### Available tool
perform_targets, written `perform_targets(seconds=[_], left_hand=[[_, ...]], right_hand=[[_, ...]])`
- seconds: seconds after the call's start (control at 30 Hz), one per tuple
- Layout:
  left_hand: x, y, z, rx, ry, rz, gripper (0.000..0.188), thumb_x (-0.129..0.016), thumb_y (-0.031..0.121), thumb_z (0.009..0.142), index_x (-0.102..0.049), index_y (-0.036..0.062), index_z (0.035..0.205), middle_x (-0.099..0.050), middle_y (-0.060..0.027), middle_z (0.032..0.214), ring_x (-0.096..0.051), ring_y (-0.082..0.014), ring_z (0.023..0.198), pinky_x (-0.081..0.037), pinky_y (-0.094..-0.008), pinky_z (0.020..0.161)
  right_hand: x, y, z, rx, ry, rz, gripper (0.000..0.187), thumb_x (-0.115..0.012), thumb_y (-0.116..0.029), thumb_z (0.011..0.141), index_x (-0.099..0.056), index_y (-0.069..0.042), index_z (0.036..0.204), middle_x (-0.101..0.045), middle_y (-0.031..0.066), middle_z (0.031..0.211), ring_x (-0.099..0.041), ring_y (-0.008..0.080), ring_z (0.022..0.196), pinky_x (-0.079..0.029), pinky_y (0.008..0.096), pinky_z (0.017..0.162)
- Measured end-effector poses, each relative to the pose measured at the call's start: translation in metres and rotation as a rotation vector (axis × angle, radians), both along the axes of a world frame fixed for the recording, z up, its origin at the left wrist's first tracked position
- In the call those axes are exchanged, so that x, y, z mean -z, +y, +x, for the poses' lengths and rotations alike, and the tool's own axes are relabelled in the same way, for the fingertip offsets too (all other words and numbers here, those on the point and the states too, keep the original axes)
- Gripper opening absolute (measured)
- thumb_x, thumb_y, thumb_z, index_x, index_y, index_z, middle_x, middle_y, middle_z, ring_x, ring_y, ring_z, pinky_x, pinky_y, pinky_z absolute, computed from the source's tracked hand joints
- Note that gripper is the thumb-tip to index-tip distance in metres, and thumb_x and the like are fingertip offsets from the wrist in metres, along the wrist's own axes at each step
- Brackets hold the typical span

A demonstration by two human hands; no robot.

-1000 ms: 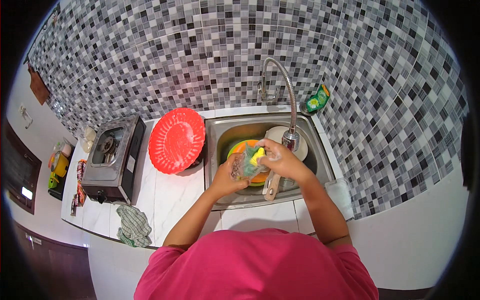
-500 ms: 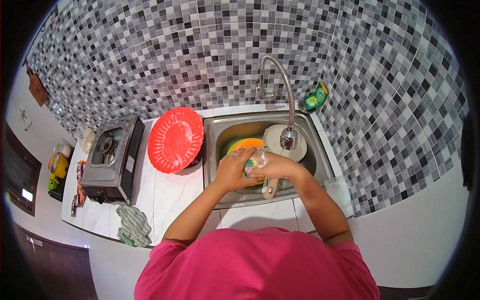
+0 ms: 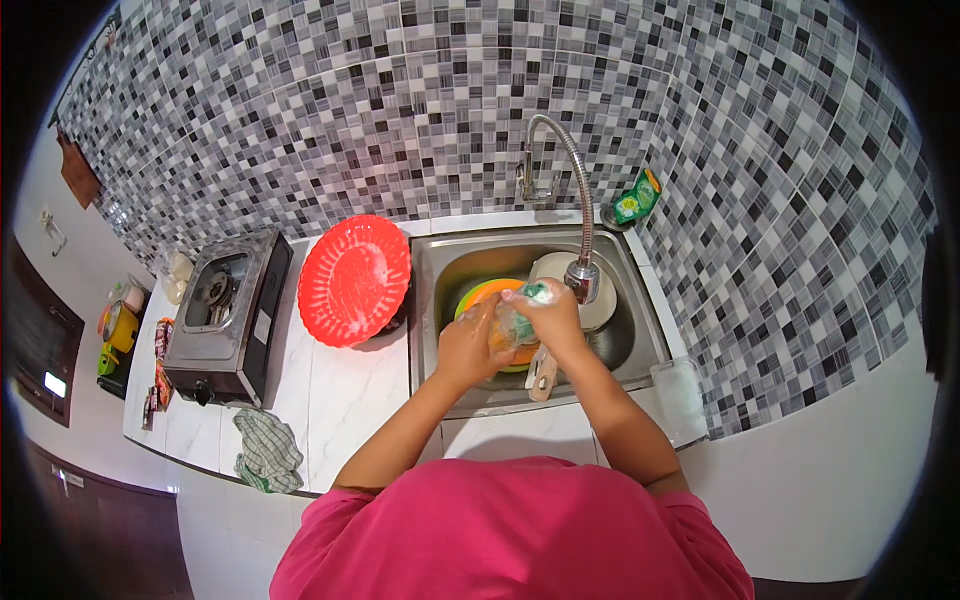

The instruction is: Wash kitchen items including a stove burner cap, a red plate, and a glass using a sponge and soap.

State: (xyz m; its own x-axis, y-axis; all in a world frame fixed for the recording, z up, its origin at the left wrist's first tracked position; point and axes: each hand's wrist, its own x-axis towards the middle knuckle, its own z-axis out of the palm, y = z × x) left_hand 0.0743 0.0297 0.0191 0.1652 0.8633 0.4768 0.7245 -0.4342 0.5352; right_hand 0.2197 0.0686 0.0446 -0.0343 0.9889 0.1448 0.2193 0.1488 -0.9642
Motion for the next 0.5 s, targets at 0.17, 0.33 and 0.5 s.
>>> perform_targets(seconds=[0.17, 0.33, 0.5], left_hand=[[0.004, 0.023, -0.039, 0.361, -0.123, -0.270, 0.077, -0.072, 0.021, 0.059, -0.039, 0.0053, 0.127, -0.061, -0.0174, 0.097, -0.062, -0.0272, 0.087, -0.049, -0.0344, 0.074], [0.006, 0.036, -0.048, 0.868, -0.746, -0.961, 0.074, -0.069, 0.007, 0.066, -0.035, 0.0028, 0.131, -0.049, -0.0030, 0.119, -0.047, -0.0128, 0.106, -0.036, -0.0284, 0.092], [0.009, 0.039, -0.040, 0.937, -0.644, -0.992, 0.071, -0.068, 0.007, 0.067, -0.035, 0.0034, 0.130, -0.049, -0.0029, 0.118, -0.046, -0.0118, 0.104, -0.036, -0.0278, 0.092]], right_hand=[[-0.010, -0.006, 0.007, -0.257, 0.191, -0.197, 0.024, -0.068, -0.018, 0.078, -0.059, -0.001, 0.093, -0.061, 0.0026, 0.086, -0.055, 0.0080, 0.075, -0.046, 0.0227, 0.066], [-0.027, -0.014, 0.013, -0.704, -0.368, 0.029, 0.039, -0.067, -0.029, 0.076, -0.057, -0.007, 0.107, -0.058, 0.0128, 0.099, -0.057, 0.0216, 0.091, -0.044, 0.0328, 0.081], [-0.018, -0.009, 0.015, -0.715, -0.578, 0.139, 0.038, -0.069, -0.034, 0.073, -0.062, -0.007, 0.098, -0.058, 0.0168, 0.100, -0.057, 0.0266, 0.092, -0.044, 0.0351, 0.079]])
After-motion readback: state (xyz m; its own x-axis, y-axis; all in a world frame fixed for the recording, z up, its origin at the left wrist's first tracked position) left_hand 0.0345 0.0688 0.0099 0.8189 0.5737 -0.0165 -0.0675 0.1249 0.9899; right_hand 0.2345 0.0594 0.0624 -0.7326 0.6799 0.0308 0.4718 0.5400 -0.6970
